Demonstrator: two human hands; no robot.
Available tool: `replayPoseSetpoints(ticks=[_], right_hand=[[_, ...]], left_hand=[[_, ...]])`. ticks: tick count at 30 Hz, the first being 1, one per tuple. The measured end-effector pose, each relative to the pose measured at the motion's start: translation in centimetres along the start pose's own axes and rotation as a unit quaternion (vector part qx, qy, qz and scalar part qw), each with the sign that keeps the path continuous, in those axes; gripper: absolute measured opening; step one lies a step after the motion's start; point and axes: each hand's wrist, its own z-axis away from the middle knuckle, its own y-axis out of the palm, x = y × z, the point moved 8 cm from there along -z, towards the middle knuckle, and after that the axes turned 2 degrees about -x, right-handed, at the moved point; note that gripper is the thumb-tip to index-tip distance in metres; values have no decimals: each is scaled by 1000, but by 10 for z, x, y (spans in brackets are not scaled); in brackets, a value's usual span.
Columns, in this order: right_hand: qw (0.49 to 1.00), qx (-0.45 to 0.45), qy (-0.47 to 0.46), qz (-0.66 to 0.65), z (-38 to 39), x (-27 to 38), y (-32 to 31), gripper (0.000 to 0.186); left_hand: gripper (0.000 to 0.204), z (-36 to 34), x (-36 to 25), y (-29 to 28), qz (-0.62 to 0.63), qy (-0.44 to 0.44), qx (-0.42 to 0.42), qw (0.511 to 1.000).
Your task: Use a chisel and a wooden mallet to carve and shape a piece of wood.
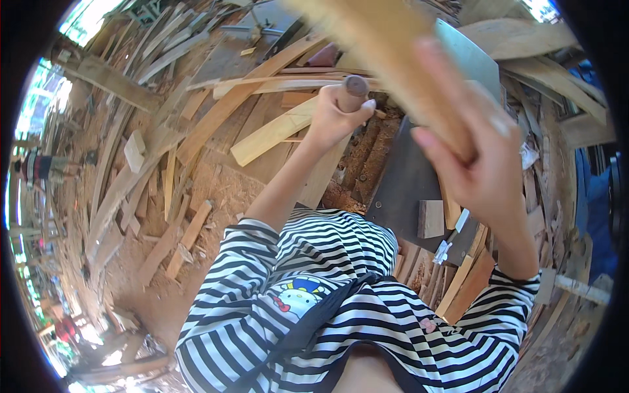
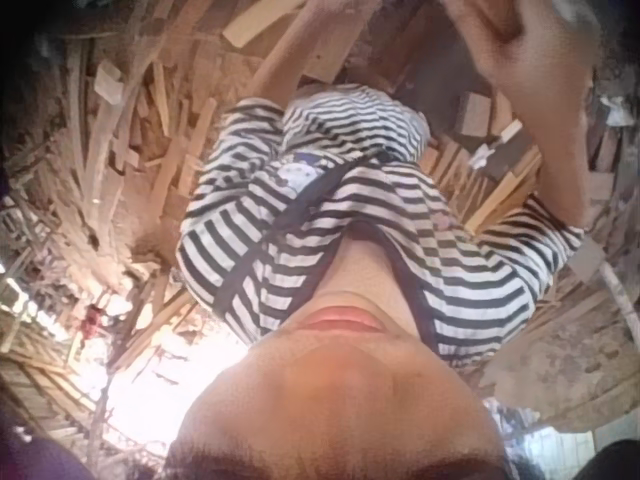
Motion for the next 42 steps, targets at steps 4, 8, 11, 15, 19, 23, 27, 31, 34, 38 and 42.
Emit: replayPoseSetpoints(ticks=[4,8,11,15,19,23,27,31,34,38,42], right_hand=[[995,-81,-39,-30,7,0,3,70],[976,159,151,8,21,-29,45,63],[999,9,32,6,4,-10,7,63],[1000,-1,-20,-2,9,-9,17,64],[972,192,133,19,16,-20,50,63],[997,-63,-31,-40,-3,4,-4,64],[982,148,120,6,22,-24,42,66],[967,190,171,5,20,-28,44,67],[999,8,40,-22,4,-7,7,68],[990,87,111,-28,25,-32,33,76],[980,137,142,-22,22,-36,45,77]], left_hand=[[26,0,-2,2,-21,24,-43,999],[25,2,-9,9,18,27,-3,999],[23,4,-11,2,-4,7,-14,1000],[23,2,-5,7,-7,20,-9,1000],[21,0,-2,4,14,68,-21,997],[19,5,-6,3,3,23,-26,999],[22,2,-11,9,38,77,-29,996],[31,-1,12,3,-31,27,0,999],[32,2,-4,2,-17,22,-44,999],[30,3,-3,3,3,28,-28,999],[21,1,-6,-1,50,99,-44,993]])
